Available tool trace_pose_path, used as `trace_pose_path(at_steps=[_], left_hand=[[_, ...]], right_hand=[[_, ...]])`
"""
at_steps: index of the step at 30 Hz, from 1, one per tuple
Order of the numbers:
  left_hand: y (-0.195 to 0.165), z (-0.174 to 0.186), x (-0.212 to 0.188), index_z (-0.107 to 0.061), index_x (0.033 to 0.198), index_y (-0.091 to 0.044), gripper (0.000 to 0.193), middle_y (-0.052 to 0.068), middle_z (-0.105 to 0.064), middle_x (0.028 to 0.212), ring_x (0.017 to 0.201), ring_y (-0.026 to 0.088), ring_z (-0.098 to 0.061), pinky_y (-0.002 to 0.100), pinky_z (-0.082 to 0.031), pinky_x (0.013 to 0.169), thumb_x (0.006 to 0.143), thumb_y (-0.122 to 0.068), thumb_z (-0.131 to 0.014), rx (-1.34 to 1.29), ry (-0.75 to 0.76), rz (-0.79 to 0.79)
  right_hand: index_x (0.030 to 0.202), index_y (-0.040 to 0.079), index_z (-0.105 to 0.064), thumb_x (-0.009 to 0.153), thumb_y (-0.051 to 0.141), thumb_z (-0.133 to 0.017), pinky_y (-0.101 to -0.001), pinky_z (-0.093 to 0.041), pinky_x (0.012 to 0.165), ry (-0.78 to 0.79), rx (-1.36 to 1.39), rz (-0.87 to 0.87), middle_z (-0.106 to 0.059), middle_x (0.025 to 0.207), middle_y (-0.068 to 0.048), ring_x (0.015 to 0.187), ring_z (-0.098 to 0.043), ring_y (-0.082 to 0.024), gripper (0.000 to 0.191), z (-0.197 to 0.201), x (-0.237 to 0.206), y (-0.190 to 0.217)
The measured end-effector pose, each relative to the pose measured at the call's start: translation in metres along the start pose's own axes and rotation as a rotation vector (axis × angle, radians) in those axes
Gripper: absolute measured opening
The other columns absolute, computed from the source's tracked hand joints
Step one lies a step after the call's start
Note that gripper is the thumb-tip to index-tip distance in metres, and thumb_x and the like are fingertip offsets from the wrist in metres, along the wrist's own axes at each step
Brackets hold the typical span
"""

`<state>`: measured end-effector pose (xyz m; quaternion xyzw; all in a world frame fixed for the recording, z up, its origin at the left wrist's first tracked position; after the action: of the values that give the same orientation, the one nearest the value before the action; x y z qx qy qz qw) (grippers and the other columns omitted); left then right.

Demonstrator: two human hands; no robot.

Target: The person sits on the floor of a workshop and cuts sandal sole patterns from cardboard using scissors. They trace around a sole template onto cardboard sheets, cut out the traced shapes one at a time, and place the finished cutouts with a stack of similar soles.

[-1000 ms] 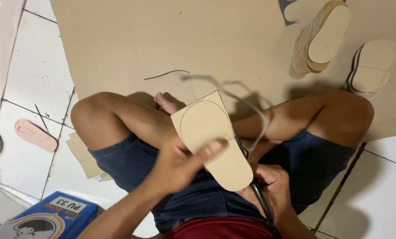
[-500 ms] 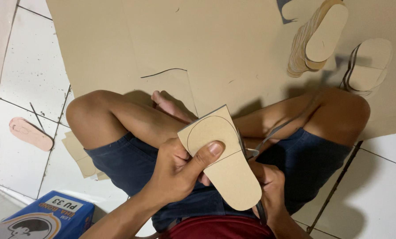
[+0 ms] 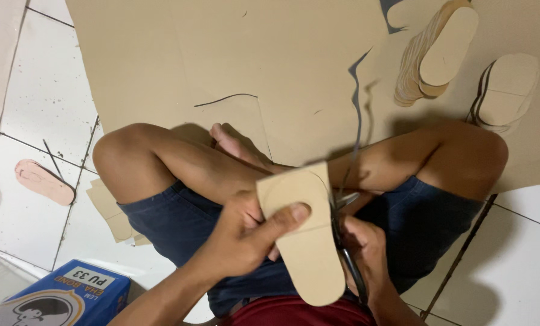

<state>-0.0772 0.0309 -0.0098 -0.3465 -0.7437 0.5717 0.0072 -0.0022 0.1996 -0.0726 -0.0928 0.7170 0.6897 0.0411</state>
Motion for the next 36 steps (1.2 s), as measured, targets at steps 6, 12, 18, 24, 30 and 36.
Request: trace_pose_path(at_steps=[6,12,18,24,30,36], left_hand=[[0.007,0.003,0.003,-0.073,0.105,0.002,0.032,0.004,-0.071,0.075,0.053,0.005,-0.054,0.021,-0.039,0.045,0.105,-0.027,-0.060,-0.023,0.049,0.027],[0.009,0.010,0.006,-0.073,0.108,0.001,0.027,0.003,-0.069,0.073,0.050,0.004,-0.052,0.021,-0.036,0.042,0.102,-0.023,-0.062,-0.025,0.087,0.059],[0.022,0.010,0.006,-0.074,0.110,0.003,0.025,0.003,-0.069,0.075,0.053,0.004,-0.051,0.021,-0.035,0.043,0.104,-0.018,-0.063,-0.038,0.141,0.124],[0.012,0.015,0.012,-0.070,0.116,0.004,0.023,0.009,-0.076,0.099,0.086,0.013,-0.073,0.028,-0.058,0.071,0.100,-0.011,-0.061,-0.158,0.208,0.179],[0.008,0.010,0.013,-0.069,0.119,0.004,0.024,0.009,-0.074,0.101,0.093,0.013,-0.069,0.028,-0.057,0.081,0.102,-0.010,-0.061,0.018,0.309,0.138],[0.014,0.052,0.027,-0.074,0.117,0.005,0.025,0.011,-0.073,0.094,0.086,0.017,-0.065,0.030,-0.053,0.076,0.100,-0.012,-0.067,0.258,0.276,0.139]], right_hand=[[0.096,-0.001,-0.072,0.080,0.021,-0.073,-0.0261,-0.051,0.052,-0.041,-0.087,-0.164,-0.069,0.068,-0.001,0.057,-0.064,-0.010,0.027,0.002,0.002,-0.005],[0.093,-0.001,-0.073,0.083,0.031,-0.076,-0.0274,-0.047,0.054,0.025,-0.055,-0.134,-0.068,0.067,-0.002,0.058,-0.061,-0.011,0.034,-0.001,0.003,0.003],[0.101,-0.001,-0.070,0.081,0.034,-0.077,-0.0279,-0.051,0.061,0.047,0.002,-0.161,-0.069,0.079,-0.003,0.069,-0.063,-0.012,0.041,-0.003,0.009,0.007],[0.088,-0.004,-0.071,0.079,0.029,-0.084,-0.0310,-0.047,0.061,0.065,0.109,-0.277,-0.068,0.075,-0.008,0.065,-0.060,-0.015,0.037,-0.005,0.005,-0.002],[0.091,-0.001,-0.069,0.074,0.025,-0.080,-0.0295,-0.047,0.061,0.069,0.028,-0.267,-0.065,0.076,-0.003,0.067,-0.058,-0.011,0.033,-0.003,0.008,-0.001],[0.095,-0.004,-0.070,0.084,0.021,-0.082,-0.0280,-0.048,0.063,0.123,0.220,-0.204,-0.065,0.078,-0.004,0.070,-0.060,-0.012,0.030,-0.007,0.005,-0.001]])
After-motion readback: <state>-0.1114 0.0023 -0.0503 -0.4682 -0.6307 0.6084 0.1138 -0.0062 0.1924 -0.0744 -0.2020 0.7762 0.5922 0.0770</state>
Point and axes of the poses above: each hand's wrist, its own x-axis towards the middle knuckle, its own z-axis out of the back of the hand, y = z × x, the point moved 7 cm from there along x, towards the middle knuckle
